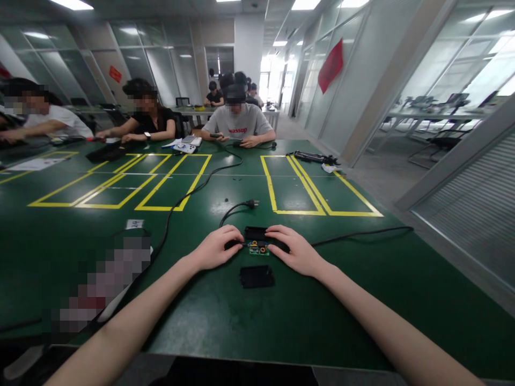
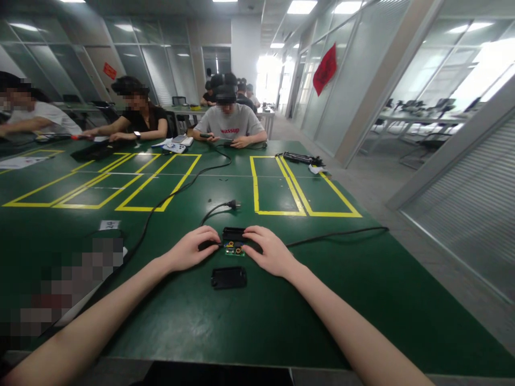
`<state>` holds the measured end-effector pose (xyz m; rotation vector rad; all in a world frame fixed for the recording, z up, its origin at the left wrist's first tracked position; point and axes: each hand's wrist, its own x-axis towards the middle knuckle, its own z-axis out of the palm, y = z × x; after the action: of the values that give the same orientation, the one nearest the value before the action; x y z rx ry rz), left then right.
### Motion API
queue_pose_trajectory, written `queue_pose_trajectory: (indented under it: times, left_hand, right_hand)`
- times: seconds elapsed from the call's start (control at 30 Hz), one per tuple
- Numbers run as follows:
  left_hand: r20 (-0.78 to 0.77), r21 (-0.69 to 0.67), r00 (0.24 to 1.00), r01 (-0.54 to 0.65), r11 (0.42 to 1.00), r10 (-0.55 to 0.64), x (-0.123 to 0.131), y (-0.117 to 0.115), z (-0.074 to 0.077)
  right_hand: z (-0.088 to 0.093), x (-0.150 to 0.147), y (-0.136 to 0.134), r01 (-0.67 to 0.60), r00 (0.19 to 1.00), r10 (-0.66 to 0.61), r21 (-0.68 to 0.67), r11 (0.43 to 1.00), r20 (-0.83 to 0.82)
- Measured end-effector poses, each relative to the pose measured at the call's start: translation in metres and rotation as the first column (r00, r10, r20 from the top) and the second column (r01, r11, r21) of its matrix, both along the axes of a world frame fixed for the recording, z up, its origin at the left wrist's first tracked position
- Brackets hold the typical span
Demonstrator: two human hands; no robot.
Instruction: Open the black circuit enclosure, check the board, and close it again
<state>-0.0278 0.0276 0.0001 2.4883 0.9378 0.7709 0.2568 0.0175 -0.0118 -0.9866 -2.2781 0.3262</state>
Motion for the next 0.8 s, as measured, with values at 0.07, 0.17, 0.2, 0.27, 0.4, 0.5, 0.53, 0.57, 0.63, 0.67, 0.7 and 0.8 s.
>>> queue_pose_trajectory:
  times: [0.07,0.17,0.2,0.27,0.4,0.5,0.53,0.57,0.63,0.67,0.7,0.8]
  left_hand:
    - [-0.009,-0.006,1.000,-0.014,1.000,0.014,-0.001,0.000,0.000]
    - [-0.008,-0.017,1.000,-0.022,1.000,0.022,-0.002,-0.002,0.000]
    - [-0.001,-0.017,1.000,-0.024,1.000,0.024,-0.002,-0.003,0.001]
    - [0.011,-0.011,0.999,-0.032,0.999,0.032,-0.001,-0.004,0.001]
    - [-0.007,0.012,0.999,-0.045,0.999,0.045,0.001,-0.007,0.004]
    - [-0.057,0.054,0.997,-0.054,0.997,0.057,-0.001,-0.008,0.004]
    - [-0.073,0.069,0.995,-0.057,0.996,0.062,-0.001,-0.008,0.005]
    - [-0.086,0.080,0.994,-0.057,0.995,0.064,-0.002,-0.008,0.005]
    - [-0.097,0.090,0.993,-0.058,0.994,0.067,-0.003,-0.007,0.005]
    - [-0.096,0.090,0.993,-0.059,0.994,0.067,-0.003,-0.007,0.005]
    - [-0.091,0.089,0.994,-0.060,0.994,0.068,-0.004,-0.007,0.005]
    - [-0.070,0.083,0.995,-0.071,0.994,0.077,-0.004,-0.005,0.005]
  right_hand:
    - [0.003,0.000,-0.007,0.012,1.000,-0.012,0.044,0.999,-0.010]
    - [0.010,-0.004,-0.020,-0.094,0.996,0.094,0.087,0.992,0.007]
    - [0.012,-0.006,-0.024,-0.156,0.988,0.154,0.086,0.984,0.026]
    - [0.013,-0.009,-0.029,-0.235,0.971,0.232,0.078,0.969,0.049]
    - [0.008,-0.014,-0.029,-0.189,0.982,0.185,0.099,0.977,0.049]
    - [0.008,-0.012,-0.025,-0.146,0.989,0.141,0.138,0.980,0.042]
    - [0.010,-0.010,-0.023,-0.143,0.990,0.139,0.146,0.979,0.036]
    - [0.012,-0.006,-0.021,-0.136,0.991,0.133,0.146,0.980,0.029]
    - [0.016,0.004,-0.015,-0.090,0.996,0.089,0.119,0.989,0.019]
    - [0.018,0.010,-0.011,-0.056,0.998,0.054,0.091,0.994,0.023]
    - [0.018,0.016,-0.007,-0.031,0.999,0.029,0.057,0.998,0.034]
    - [0.013,0.030,0.005,-0.050,0.998,0.052,-0.054,0.997,0.030]
